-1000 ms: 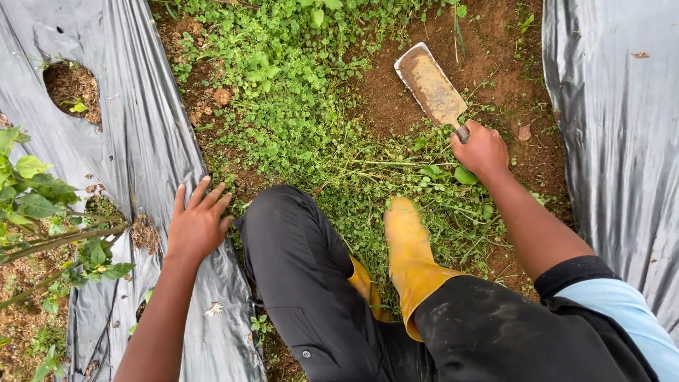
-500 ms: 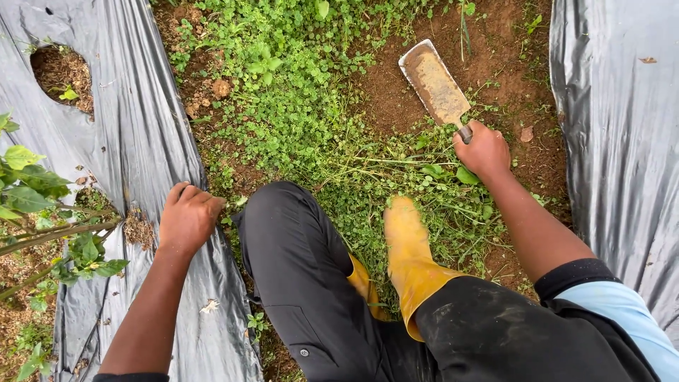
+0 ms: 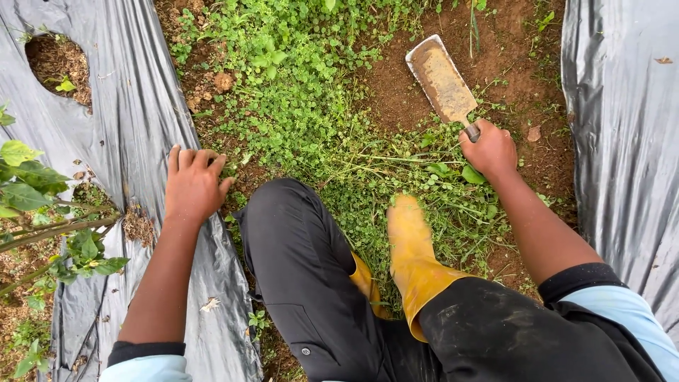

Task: Using a hand trowel and hands to remove weeds from a garden bed between rows of plants covered in plastic mulch.

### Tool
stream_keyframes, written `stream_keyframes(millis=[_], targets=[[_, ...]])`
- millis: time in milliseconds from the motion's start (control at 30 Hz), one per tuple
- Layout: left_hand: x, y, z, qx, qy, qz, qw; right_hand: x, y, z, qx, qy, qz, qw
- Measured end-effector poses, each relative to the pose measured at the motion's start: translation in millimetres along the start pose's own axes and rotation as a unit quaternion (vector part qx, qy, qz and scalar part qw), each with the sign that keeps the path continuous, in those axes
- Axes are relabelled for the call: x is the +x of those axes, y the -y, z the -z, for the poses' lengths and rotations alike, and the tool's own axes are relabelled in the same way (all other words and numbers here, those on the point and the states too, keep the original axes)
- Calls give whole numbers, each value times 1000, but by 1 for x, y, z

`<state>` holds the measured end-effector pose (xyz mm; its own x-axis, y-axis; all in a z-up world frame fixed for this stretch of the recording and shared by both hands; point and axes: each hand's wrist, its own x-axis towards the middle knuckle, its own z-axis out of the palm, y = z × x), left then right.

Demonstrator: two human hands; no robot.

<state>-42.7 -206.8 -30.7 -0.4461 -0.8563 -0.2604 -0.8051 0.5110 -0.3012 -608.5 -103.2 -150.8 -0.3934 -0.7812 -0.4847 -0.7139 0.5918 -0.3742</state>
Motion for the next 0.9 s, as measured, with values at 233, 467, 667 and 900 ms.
stream_keyframes(millis=[233, 467, 667, 900], targets=[[9, -11, 7, 151, 138, -21, 979, -2, 2, 2, 5, -3, 2, 1000], [11, -3, -13, 94, 77, 6, 993, -3, 1, 2, 15, -8, 7, 1000], [47, -10, 50, -356, -82, 154, 918, -4, 0, 2, 18, -10, 9, 1000], [85, -31, 162, -502, -179, -6, 846, 7, -6, -7, -9, 33, -8, 999]])
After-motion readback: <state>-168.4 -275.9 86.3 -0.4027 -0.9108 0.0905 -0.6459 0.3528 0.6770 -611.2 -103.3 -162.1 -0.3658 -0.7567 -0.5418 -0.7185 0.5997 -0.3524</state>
